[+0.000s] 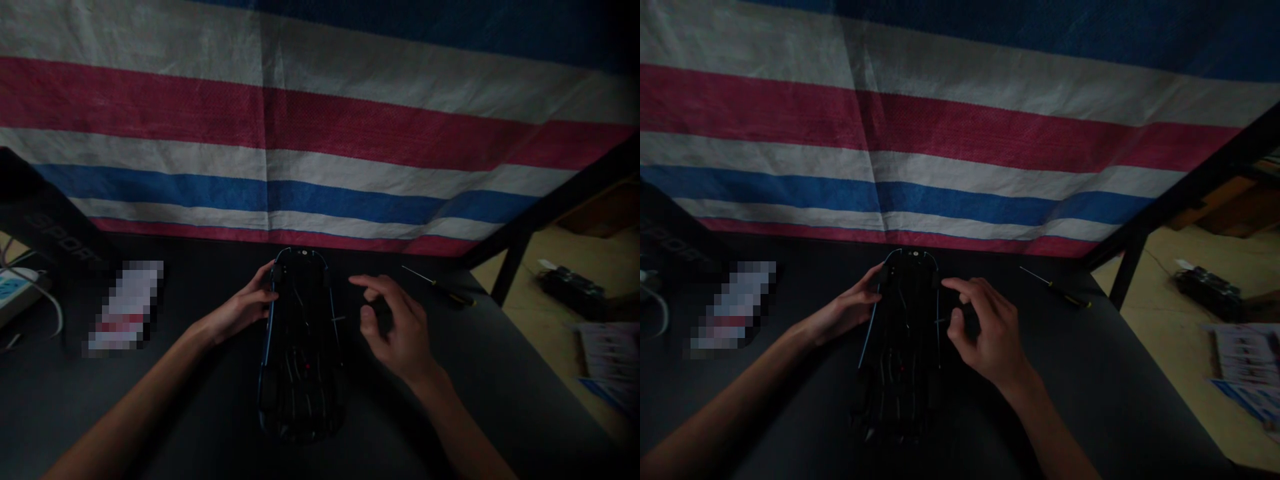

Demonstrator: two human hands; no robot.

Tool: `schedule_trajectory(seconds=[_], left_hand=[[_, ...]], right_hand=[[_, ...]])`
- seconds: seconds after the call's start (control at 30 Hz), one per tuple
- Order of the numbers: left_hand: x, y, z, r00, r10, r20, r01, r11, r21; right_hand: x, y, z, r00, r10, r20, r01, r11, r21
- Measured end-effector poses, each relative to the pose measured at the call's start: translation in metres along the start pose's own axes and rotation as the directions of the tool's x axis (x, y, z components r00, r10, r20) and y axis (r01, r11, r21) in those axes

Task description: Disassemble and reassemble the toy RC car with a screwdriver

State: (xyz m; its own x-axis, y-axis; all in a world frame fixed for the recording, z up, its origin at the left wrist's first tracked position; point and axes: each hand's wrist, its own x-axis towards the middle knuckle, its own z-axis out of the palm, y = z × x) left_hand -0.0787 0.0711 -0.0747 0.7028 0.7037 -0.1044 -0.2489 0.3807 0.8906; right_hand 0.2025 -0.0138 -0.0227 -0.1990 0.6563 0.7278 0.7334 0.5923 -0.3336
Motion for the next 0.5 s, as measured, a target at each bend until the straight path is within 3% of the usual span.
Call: schedule_trajectory(seconds=[0.1,0.33,0.5], left_hand=[[0.0001,0.0006,0.0022,0.993,-0.03,-0.117,0.028,0.999,-0.023],[-0.0001,0.0015,0.0046,0.99,-0.053,-0.129,0.05,0.998,-0.027],[-0.0011,0.0024,0.0066,0.989,-0.053,-0.141,0.05,0.998,-0.025]], right_hand=[[0.0026,-0.0002,0.0029,0.999,-0.038,-0.006,0.038,0.999,-0.032],[0.0012,-0.0029,0.0008,0.999,0.03,-0.036,-0.032,0.998,-0.049],[-0.0003,-0.0027,-0.0038,1.0,-0.007,0.007,0.008,0.999,-0.033]])
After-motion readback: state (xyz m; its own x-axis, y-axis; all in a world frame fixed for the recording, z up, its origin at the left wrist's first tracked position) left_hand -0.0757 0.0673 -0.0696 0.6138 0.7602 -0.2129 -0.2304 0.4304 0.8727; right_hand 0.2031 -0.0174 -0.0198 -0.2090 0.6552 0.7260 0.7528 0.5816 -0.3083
